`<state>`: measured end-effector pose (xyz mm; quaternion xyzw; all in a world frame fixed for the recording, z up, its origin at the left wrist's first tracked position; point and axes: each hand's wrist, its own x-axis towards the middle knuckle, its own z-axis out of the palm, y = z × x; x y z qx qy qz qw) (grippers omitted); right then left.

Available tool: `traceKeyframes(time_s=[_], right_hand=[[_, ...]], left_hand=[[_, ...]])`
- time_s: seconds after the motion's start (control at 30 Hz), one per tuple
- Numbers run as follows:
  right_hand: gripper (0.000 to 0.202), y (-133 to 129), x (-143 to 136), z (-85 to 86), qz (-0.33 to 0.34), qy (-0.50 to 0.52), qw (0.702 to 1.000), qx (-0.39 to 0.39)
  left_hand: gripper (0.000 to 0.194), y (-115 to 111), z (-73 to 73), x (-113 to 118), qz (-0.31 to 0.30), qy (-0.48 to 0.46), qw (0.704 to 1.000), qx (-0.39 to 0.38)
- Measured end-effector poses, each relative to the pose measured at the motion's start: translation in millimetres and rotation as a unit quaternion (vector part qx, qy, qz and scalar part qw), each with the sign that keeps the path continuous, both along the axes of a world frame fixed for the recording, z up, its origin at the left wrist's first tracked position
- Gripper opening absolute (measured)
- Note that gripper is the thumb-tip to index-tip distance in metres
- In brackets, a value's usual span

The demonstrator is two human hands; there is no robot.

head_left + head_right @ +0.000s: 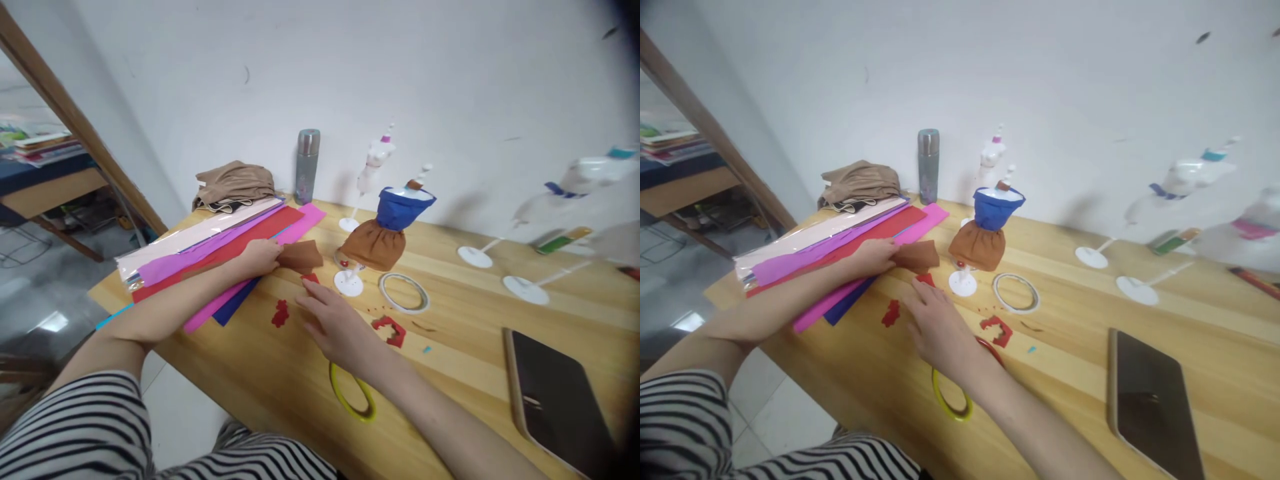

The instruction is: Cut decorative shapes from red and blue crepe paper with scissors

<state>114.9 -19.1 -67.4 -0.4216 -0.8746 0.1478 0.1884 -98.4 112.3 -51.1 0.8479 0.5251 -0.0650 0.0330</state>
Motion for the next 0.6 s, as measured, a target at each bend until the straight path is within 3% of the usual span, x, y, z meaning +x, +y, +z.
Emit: traceKeyframes(time_s=[0.1,0.3,0.4,0.5,0.6], right_hand=[[0.031,-4,1,-2.2,0.009,0.01,1.0,0.016],[0.03,-17,-10,-4.4,0.044,-0.019,0.999,0.018],[0.035,-24,-15,-4.5,0.066,-0.057,0.996,-0.011],[0.038,-29,-17,-4.6,0.074,-0.078,0.993,-0.044],[0.036,-36,-20,-6.1,0.083,-0.082,0.992,-0.046]], left_hand=[[0.024,11,-0.5,-3,0.021,-0.015,1.0,0.013],[0.02,44,32.7,-25,0.072,-0.063,0.993,0.063],[0.021,59,40.2,-35,0.098,-0.074,0.989,0.08],[0.025,63,32.3,-37,0.095,-0.071,0.991,0.061],[0.02,55,14.1,-30,0.077,-0.056,0.994,0.045]])
